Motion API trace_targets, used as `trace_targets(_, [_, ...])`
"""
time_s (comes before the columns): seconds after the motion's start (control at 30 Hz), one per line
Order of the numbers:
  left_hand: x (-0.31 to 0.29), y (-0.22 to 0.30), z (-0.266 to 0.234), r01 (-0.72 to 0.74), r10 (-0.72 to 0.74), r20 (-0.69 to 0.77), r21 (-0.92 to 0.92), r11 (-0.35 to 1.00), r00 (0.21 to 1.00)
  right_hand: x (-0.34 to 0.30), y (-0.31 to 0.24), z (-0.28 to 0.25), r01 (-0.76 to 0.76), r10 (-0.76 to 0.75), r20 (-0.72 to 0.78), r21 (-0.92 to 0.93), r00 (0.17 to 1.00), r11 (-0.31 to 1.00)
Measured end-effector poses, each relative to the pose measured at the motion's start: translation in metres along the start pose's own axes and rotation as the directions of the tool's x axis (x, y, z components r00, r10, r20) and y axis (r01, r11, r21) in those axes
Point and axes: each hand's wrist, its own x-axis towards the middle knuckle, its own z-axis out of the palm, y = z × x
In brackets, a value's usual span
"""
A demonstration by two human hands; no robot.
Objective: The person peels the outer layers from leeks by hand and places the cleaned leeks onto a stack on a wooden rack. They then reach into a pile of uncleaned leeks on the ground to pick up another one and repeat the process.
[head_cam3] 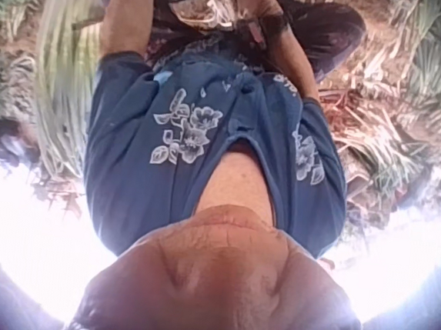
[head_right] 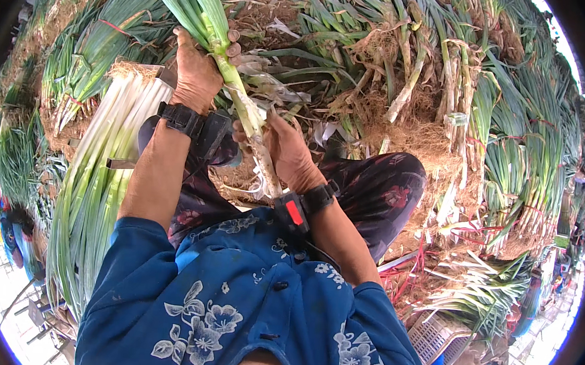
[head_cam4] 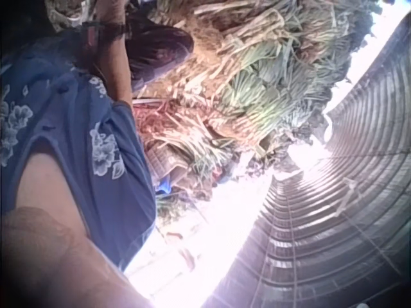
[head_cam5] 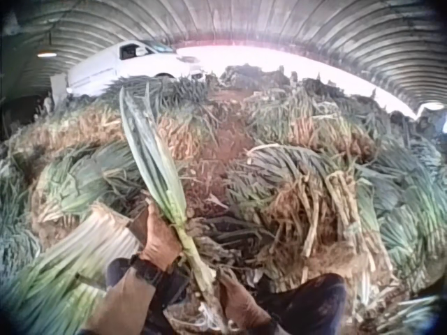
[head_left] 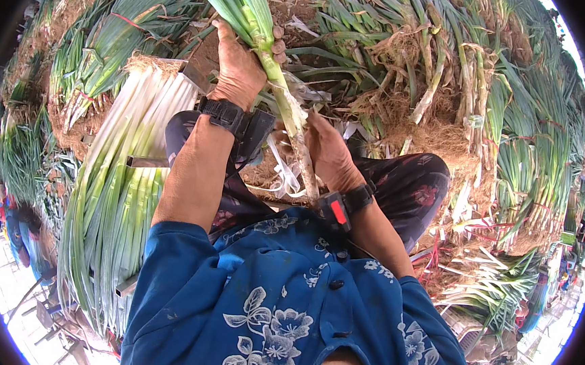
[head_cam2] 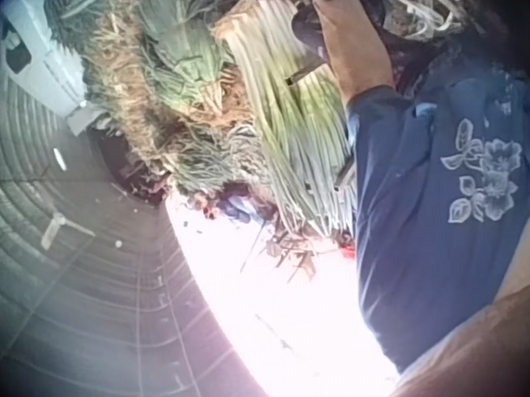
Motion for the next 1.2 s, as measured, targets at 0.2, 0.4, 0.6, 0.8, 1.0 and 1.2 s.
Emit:
trace_targets(0.2, [0.005,0.008,-0.024,0.022,-0.012,-0.151,0.071,0.997,0.988,-0.001,0.009,-0.023,0.226,-0.215,-0.07,0.292,0.974,0.929])
trace_targets(0.4, [0.002,0.101,-0.09,-0.034,0.051,-0.328,0.056,0.998,0.943,-0.131,-0.037,-0.033,0.299,-0.321,-0.299,-0.118,0.899,0.947])
trace_targets(0.6, [0.0,0.11,-0.107,-0.156,0.227,-0.414,0.197,0.968,0.882,-0.213,-0.118,-0.087,0.654,-0.71,0.015,0.379,0.704,0.655])
trace_targets(0.8, [-0.011,0.042,-0.057,-0.04,0.124,-0.289,0.279,0.959,0.949,-0.061,-0.103,-0.026,0.104,-0.377,-0.122,-0.843,0.918,0.527])
trace_targets(1.0, [-0.009,-0.005,-0.011,0.202,-0.147,-0.192,0.31,0.929,0.97,0.028,-0.066,0.025,0.28,-0.363,0.065,-0.765,0.929,0.58])
trace_targets(1.2, [-0.014,-0.021,0.004,0.183,-0.134,-0.168,0.326,0.928,0.977,0.028,-0.052,0.036,0.315,-0.403,0.021,-0.663,0.915,0.68])
